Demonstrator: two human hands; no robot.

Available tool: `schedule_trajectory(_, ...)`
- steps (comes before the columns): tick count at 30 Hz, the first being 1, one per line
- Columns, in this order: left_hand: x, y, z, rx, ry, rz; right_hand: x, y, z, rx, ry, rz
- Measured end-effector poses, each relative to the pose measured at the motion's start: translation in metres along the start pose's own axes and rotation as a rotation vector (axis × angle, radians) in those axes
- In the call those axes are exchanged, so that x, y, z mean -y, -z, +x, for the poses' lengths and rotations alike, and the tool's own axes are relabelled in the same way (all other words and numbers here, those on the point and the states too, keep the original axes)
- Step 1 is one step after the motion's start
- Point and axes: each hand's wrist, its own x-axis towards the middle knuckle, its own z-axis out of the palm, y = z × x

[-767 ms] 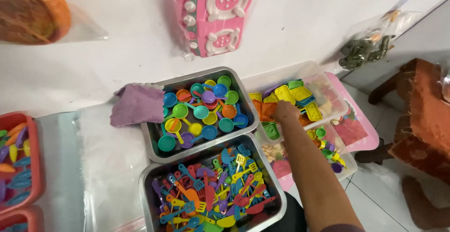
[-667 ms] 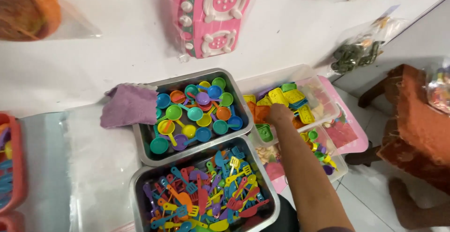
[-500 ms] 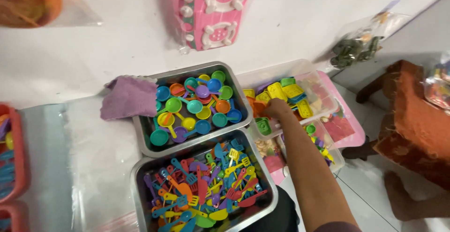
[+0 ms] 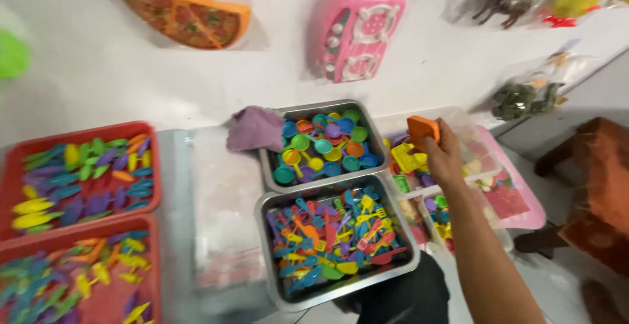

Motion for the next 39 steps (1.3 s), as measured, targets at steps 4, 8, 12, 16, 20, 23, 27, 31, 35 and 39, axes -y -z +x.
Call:
schedule_trajectory(4,-0.027,0.003,0.023,-0.038,-0.042,0.103,0.071,-0.073,-0.031,0.159,0.082,0.047)
schedule_trajectory(8,-0.046,-0.012,0.071,-0.080,-0.120,0.159,0.136,-0.149,-0.070,0.411,0.134,-0.089)
schedule_trajectory(12,-0.055,-0.075,0.119,0.015,0.237,-0.550,0.188,-0.218,-0.103,0.512,0.422,-0.351)
schedule_trajectory(16,-0.054,-0.075,0.136,-0.029,0.423,-0.522,0.183,-0.250,-0.121,0.558,0.642,-0.469)
schedule_trajectory(20,-0.028,-0.081,0.128,-0.059,0.396,-0.715,0.150,-0.254,-0.120,0.643,0.376,-0.333)
schedule_trajectory(23,-0.030,-0.079,0.118,-0.064,0.439,-0.708,0.142,-0.250,-0.122,0.635,-0.015,-0.135)
schedule_trajectory(27,-0.033,-0.074,0.120,0.073,0.420,-0.522,0.130,-0.243,-0.120,0.522,-0.331,0.217)
schedule_trajectory(31,-0.024,-0.078,0.117,0.080,0.446,-0.637,0.115,-0.242,-0.115,0.497,-0.296,0.110)
schedule_trajectory(35,-0.032,-0.077,0.115,0.030,0.418,-0.549,0.112,-0.244,-0.115,0.504,-0.308,0.111)
schedule_trajectory(39,-0.039,-0.072,0.117,0.154,0.430,-0.295,0.116,-0.243,-0.114,0.618,-0.265,0.120)
